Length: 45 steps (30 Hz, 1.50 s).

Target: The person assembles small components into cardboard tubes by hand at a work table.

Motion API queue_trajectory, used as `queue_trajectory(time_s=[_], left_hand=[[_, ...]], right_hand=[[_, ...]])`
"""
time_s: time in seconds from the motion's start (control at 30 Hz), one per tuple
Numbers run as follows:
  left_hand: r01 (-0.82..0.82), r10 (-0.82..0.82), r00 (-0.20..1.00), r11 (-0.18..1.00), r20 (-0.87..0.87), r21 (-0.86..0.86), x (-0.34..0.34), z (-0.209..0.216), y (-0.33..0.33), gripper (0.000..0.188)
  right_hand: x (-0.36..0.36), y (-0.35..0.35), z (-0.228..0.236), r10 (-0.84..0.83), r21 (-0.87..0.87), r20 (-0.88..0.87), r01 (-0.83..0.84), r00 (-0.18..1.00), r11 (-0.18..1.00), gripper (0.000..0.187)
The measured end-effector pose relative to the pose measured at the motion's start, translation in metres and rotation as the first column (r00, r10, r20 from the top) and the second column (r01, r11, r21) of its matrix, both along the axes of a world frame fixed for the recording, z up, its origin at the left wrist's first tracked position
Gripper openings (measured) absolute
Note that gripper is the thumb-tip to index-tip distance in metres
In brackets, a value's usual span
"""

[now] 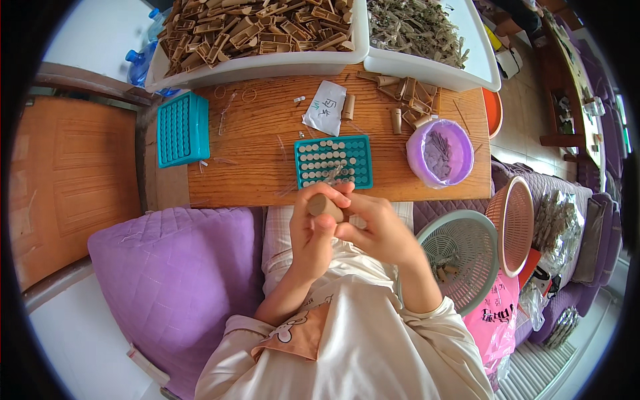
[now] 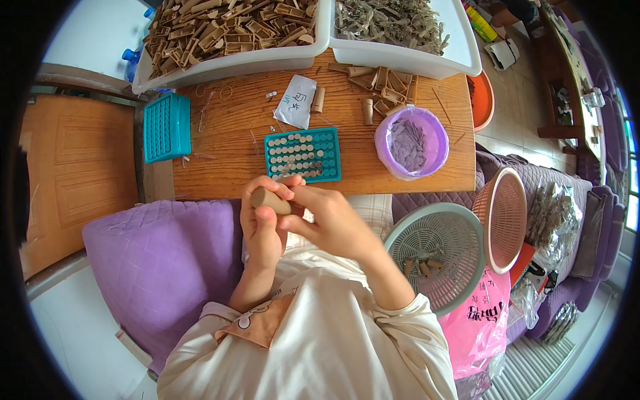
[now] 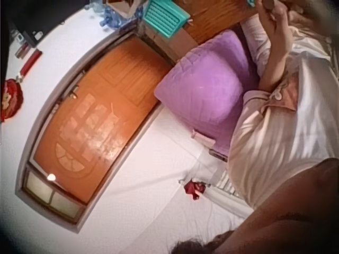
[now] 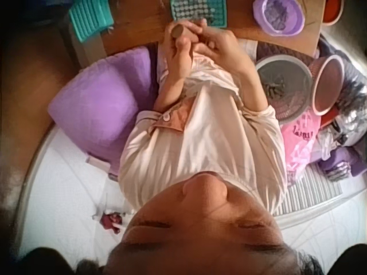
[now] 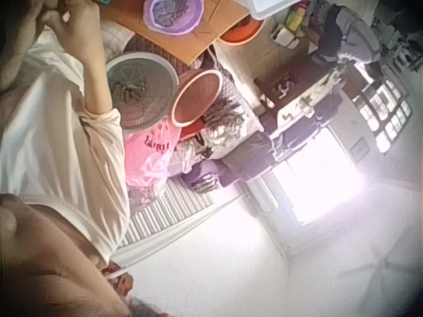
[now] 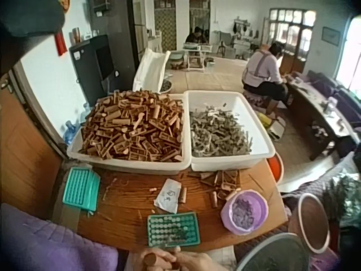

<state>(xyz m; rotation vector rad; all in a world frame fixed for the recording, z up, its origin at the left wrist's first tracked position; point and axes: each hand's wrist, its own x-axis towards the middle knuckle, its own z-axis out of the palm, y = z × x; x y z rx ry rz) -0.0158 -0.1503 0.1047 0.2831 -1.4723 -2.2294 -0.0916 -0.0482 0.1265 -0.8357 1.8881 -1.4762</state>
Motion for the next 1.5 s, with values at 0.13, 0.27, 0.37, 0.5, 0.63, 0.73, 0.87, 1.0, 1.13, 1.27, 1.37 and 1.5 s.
queue_trajectory(time_s=[0.13, 0.27, 0.37, 0.5, 0.63, 0.73, 0.87, 1.0, 1.13, 1.27, 1.37, 1.5], left_hand=[[-0.077, 0.081, 0.997, 0.985, -0.020, 0.157, -0.005, -0.004, -0.006, 0.042], [-0.084, 0.074, 0.996, 0.977, 0.055, 0.197, -0.002, -0.006, -0.010, 0.040], [-0.009, -0.001, 0.999, 0.981, 0.050, 0.191, 0.000, -0.009, -0.007, 0.039], [0.010, -0.021, 0.998, 0.985, 0.063, 0.170, -0.003, -0.007, -0.002, 0.040], [0.011, -0.025, 0.997, 0.986, 0.079, 0.169, -0.002, -0.008, -0.002, 0.039], [0.000, -0.017, 0.995, 0.985, 0.099, 0.175, -0.003, -0.010, -0.003, 0.039], [-0.001, -0.020, 0.994, 0.982, 0.110, 0.191, -0.005, -0.010, -0.003, 0.039], [0.027, -0.056, 0.990, 0.976, 0.130, 0.214, -0.003, -0.008, -0.004, 0.040], [0.093, -0.129, 0.986, 0.952, 0.106, 0.293, -0.001, -0.010, -0.005, 0.041], [0.161, -0.183, 0.983, 0.862, -0.001, 0.481, 0.000, -0.008, -0.008, 0.039], [0.171, -0.224, 0.975, 0.726, -0.006, 0.666, 0.000, -0.003, -0.010, 0.032], [0.298, -0.250, 0.938, 0.218, -0.242, 0.929, 0.001, -0.010, -0.018, 0.030]], right_hand=[[-0.033, 0.036, 0.011, -0.124, 0.094, -0.060, 0.129, 0.991, 0.987, 0.029], [-0.081, 0.066, -0.007, -0.295, 0.306, -0.378, 0.419, 0.877, 0.855, 0.024], [-0.105, 0.075, -0.026, -0.160, 0.446, -0.570, 0.467, 0.806, 0.763, 0.021], [-0.118, 0.071, -0.048, 0.053, 0.597, -0.595, 0.397, 0.802, 0.697, 0.017], [-0.125, 0.070, -0.050, 0.070, 0.663, -0.512, 0.342, 0.856, 0.666, 0.016], [-0.125, 0.077, -0.046, 0.032, 0.540, -0.588, 0.362, 0.808, 0.760, 0.014], [-0.119, 0.082, -0.018, -0.141, 0.418, -0.524, 0.397, 0.840, 0.817, 0.013], [-0.118, 0.089, -0.002, -0.281, 0.447, -0.403, 0.455, 0.871, 0.770, 0.016], [-0.122, 0.105, -0.008, -0.376, 0.433, -0.282, 0.467, 0.883, 0.771, 0.016], [-0.120, 0.106, -0.007, -0.452, 0.284, -0.195, 0.491, 0.870, 0.824, 0.015], [-0.118, 0.105, -0.004, -0.474, 0.233, -0.158, 0.499, 0.867, 0.835, 0.015], [-0.106, 0.091, 0.003, -0.530, 0.118, -0.006, 0.527, 0.848, 0.842, 0.012]])
